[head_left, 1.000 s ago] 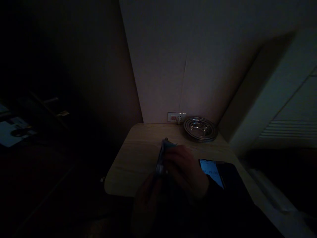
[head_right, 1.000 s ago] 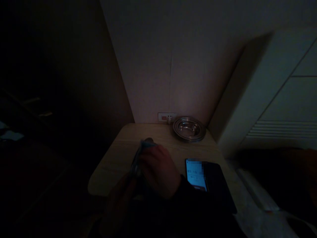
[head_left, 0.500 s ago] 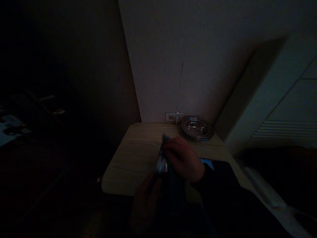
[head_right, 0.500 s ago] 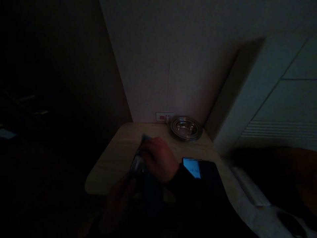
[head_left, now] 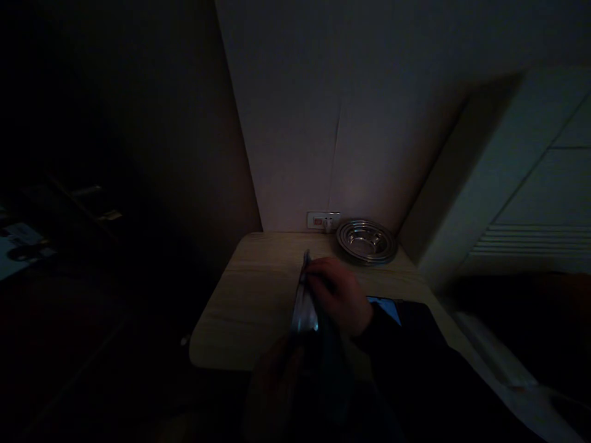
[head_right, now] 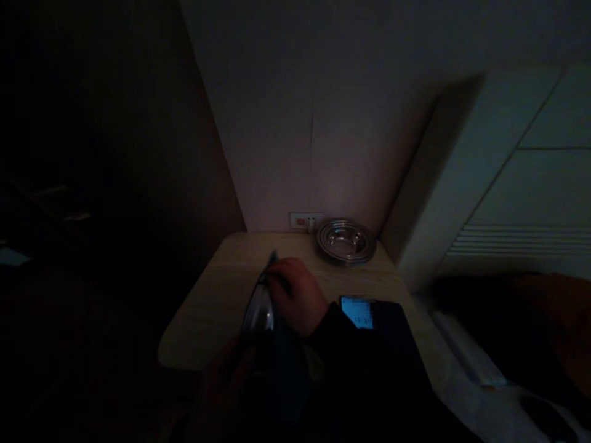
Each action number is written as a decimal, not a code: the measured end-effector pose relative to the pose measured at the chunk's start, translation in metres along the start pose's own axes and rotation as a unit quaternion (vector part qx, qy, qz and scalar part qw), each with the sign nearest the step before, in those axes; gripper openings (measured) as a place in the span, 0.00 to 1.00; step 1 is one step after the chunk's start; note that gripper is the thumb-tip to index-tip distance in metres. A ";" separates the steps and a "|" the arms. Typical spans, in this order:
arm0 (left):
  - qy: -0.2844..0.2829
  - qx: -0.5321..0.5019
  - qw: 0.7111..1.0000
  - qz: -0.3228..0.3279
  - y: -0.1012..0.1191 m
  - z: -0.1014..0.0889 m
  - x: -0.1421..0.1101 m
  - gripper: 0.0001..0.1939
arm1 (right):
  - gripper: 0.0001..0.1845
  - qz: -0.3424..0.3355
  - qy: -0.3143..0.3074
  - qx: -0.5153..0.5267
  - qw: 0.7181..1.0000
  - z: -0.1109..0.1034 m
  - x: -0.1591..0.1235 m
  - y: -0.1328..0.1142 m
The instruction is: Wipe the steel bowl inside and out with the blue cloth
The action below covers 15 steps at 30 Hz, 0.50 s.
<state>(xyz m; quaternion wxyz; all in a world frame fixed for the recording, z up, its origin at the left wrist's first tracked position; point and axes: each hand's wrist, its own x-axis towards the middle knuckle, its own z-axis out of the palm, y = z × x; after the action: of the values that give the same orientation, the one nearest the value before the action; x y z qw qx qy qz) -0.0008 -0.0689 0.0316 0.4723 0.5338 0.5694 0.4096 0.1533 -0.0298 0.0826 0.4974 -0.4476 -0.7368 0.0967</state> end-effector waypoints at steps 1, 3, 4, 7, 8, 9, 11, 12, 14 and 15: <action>0.007 0.010 1.000 -0.002 -0.002 -0.001 0.000 0.22 | 0.09 -0.013 -0.009 0.008 1.000 0.001 -0.003 -0.003; 0.012 0.024 1.000 -0.002 -0.007 -0.003 0.002 0.22 | 0.09 -0.059 -0.065 0.005 0.996 0.002 -0.010 -0.011; 0.004 0.028 1.000 0.000 -0.008 -0.005 0.003 0.21 | 0.09 -0.083 -0.072 0.007 0.994 0.002 -0.011 -0.013; -0.018 0.027 0.999 -0.003 -0.014 -0.011 0.006 0.20 | 0.08 -0.068 -0.051 0.043 0.995 0.004 -0.004 -0.011; -0.022 0.024 0.999 -0.013 -0.017 -0.013 0.007 0.20 | 0.08 -0.041 -0.041 0.067 0.996 0.005 0.001 -0.007; -0.014 0.020 0.999 -0.023 -0.020 -0.015 0.007 0.20 | 0.08 -0.013 -0.037 0.093 0.995 0.008 0.008 -0.001; 0.029 0.011 0.999 -0.029 -0.028 -0.017 0.007 0.19 | 0.08 0.065 -0.032 0.148 0.986 0.015 0.021 0.014; 0.054 0.007 0.998 -0.021 -0.031 -0.017 0.007 0.18 | 0.08 0.108 -0.026 0.169 0.979 0.019 0.026 0.023; 0.096 -0.002 0.995 0.003 -0.037 -0.019 0.007 0.17 | 0.07 0.188 -0.011 0.193 0.963 0.028 0.031 0.043; 0.104 -0.006 0.994 0.015 -0.039 -0.020 0.006 0.16 | 0.08 0.218 -0.002 0.195 0.956 0.031 0.031 0.054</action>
<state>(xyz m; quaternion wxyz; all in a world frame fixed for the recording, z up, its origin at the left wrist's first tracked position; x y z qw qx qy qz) -0.0283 -0.0655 -0.0025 0.4076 0.4944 0.6045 0.4733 0.1548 0.0344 0.0562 0.5407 -0.4911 -0.5893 0.3454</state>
